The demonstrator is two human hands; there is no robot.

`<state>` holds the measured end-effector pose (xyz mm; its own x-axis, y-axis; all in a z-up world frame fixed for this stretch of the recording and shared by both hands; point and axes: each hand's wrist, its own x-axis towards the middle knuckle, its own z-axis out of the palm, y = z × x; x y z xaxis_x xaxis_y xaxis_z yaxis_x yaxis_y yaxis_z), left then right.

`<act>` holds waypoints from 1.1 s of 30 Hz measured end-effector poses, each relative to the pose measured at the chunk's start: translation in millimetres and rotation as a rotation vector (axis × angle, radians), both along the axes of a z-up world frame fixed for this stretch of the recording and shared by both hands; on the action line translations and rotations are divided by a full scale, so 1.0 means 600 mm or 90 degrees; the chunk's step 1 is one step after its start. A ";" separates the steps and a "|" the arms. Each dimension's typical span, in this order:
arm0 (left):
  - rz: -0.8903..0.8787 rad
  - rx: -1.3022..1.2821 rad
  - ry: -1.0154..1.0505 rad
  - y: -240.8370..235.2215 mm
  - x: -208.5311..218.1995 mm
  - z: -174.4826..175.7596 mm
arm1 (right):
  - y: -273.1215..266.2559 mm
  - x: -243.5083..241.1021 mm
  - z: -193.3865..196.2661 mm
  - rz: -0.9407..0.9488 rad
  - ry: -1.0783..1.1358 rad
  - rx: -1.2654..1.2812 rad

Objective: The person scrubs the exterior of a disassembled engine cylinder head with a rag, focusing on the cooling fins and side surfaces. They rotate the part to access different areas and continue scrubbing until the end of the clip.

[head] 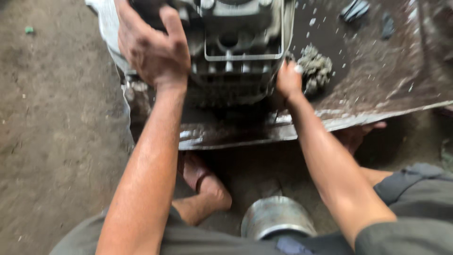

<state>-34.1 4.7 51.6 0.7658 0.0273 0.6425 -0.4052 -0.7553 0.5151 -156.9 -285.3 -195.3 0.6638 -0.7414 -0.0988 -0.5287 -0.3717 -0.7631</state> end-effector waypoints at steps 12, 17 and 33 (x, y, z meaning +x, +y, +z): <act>-0.016 -0.028 0.011 0.002 -0.015 0.006 | -0.006 0.028 0.011 -0.072 0.026 0.035; -0.018 -0.030 -0.028 -0.005 -0.009 0.020 | 0.033 -0.029 0.008 0.067 0.011 -0.070; -0.043 -0.032 -0.039 0.002 -0.007 0.016 | 0.023 0.024 0.013 -0.092 -0.031 -0.028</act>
<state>-38.1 6.1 61.2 0.7260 0.0094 0.6876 -0.4869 -0.6991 0.5236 -142.2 -271.5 -187.3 0.5535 -0.8322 -0.0340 -0.5414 -0.3284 -0.7740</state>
